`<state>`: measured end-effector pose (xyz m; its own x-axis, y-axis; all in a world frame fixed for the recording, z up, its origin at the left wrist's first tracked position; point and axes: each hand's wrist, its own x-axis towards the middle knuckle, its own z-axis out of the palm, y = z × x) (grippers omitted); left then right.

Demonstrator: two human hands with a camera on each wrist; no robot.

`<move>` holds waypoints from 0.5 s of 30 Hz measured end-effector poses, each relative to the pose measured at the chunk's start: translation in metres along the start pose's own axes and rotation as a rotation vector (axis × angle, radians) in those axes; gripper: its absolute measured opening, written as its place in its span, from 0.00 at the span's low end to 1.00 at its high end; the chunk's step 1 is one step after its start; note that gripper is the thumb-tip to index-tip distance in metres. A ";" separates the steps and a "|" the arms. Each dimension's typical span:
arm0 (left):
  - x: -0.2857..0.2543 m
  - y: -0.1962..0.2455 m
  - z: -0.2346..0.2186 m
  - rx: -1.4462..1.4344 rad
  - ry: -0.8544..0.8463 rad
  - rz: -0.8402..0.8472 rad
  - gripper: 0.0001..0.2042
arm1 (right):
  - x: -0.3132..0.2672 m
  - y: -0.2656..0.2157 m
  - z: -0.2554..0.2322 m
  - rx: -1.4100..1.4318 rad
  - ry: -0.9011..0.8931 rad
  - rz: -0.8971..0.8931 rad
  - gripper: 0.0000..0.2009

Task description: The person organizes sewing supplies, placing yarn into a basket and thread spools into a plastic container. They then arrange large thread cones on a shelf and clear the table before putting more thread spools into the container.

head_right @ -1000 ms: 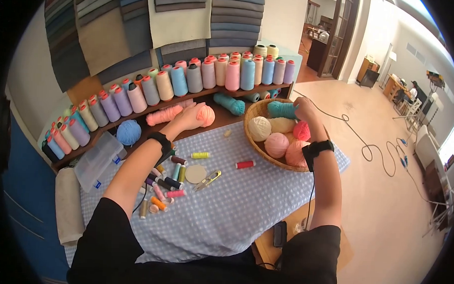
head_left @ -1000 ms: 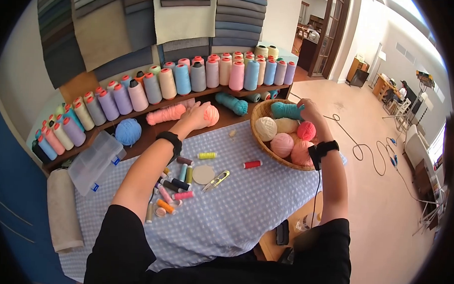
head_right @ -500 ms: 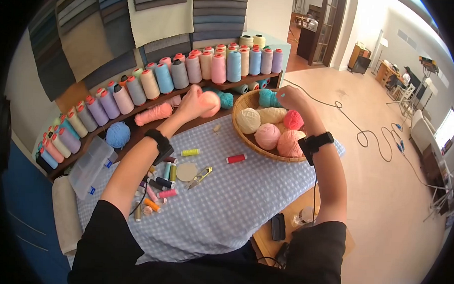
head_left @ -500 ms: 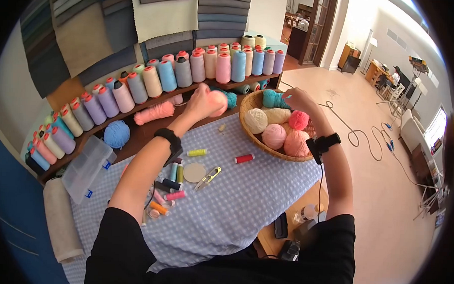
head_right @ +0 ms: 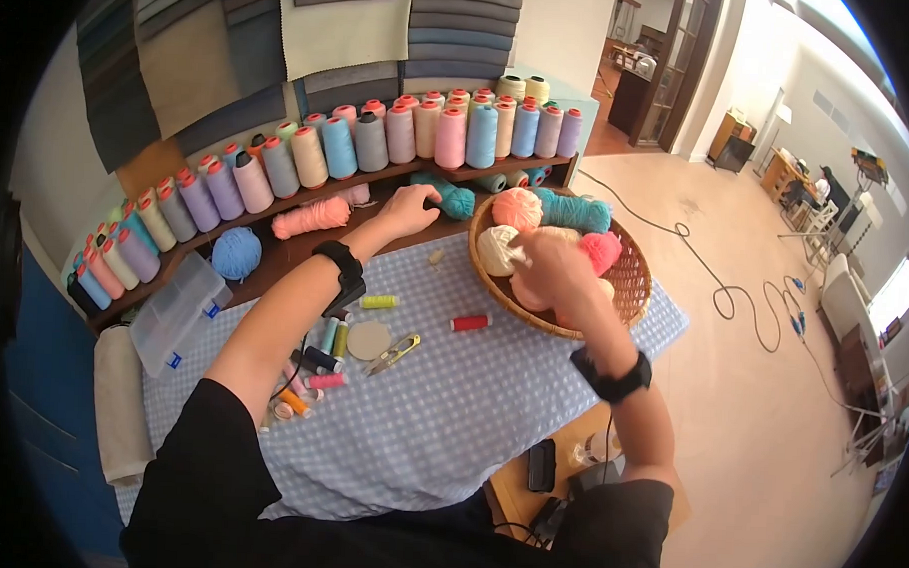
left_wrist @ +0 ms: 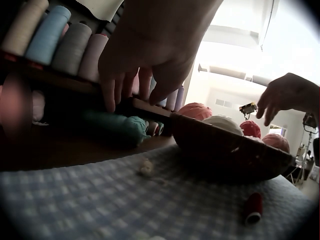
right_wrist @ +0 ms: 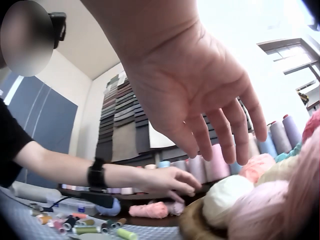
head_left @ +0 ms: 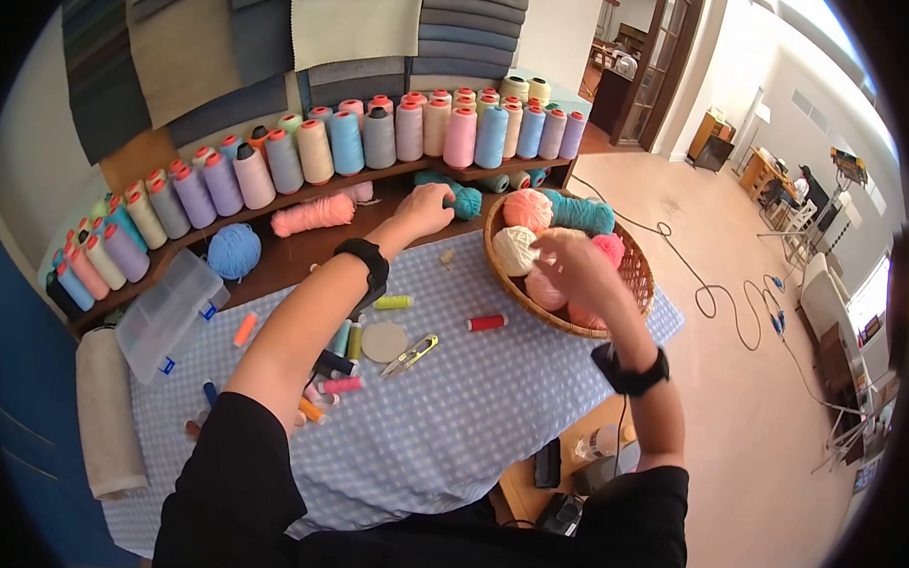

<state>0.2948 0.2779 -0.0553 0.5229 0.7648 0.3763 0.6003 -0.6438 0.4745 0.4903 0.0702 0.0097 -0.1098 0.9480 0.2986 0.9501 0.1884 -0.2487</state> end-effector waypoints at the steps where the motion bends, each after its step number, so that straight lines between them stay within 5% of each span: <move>1: 0.000 -0.005 0.000 0.054 -0.011 -0.004 0.15 | -0.012 -0.013 0.002 0.001 -0.007 -0.012 0.11; 6: 0.016 -0.006 0.010 0.305 -0.039 0.073 0.17 | -0.043 -0.041 0.014 -0.056 -0.121 -0.096 0.12; 8: 0.027 0.000 0.020 0.519 -0.063 0.284 0.19 | -0.049 -0.036 0.014 -0.005 -0.147 -0.134 0.13; 11: 0.039 0.003 0.043 0.589 -0.003 0.354 0.13 | -0.055 -0.032 0.012 0.053 -0.215 -0.150 0.14; 13: 0.044 -0.002 0.058 0.577 -0.017 0.366 0.12 | -0.057 -0.029 0.012 0.102 -0.159 -0.193 0.14; 15: 0.043 0.005 0.065 0.565 -0.049 0.207 0.10 | -0.058 -0.026 0.010 0.108 -0.161 -0.198 0.13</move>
<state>0.3595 0.3065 -0.0884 0.6825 0.6293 0.3718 0.7047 -0.7015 -0.1062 0.4688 0.0127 -0.0108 -0.3435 0.9169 0.2035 0.8698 0.3923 -0.2992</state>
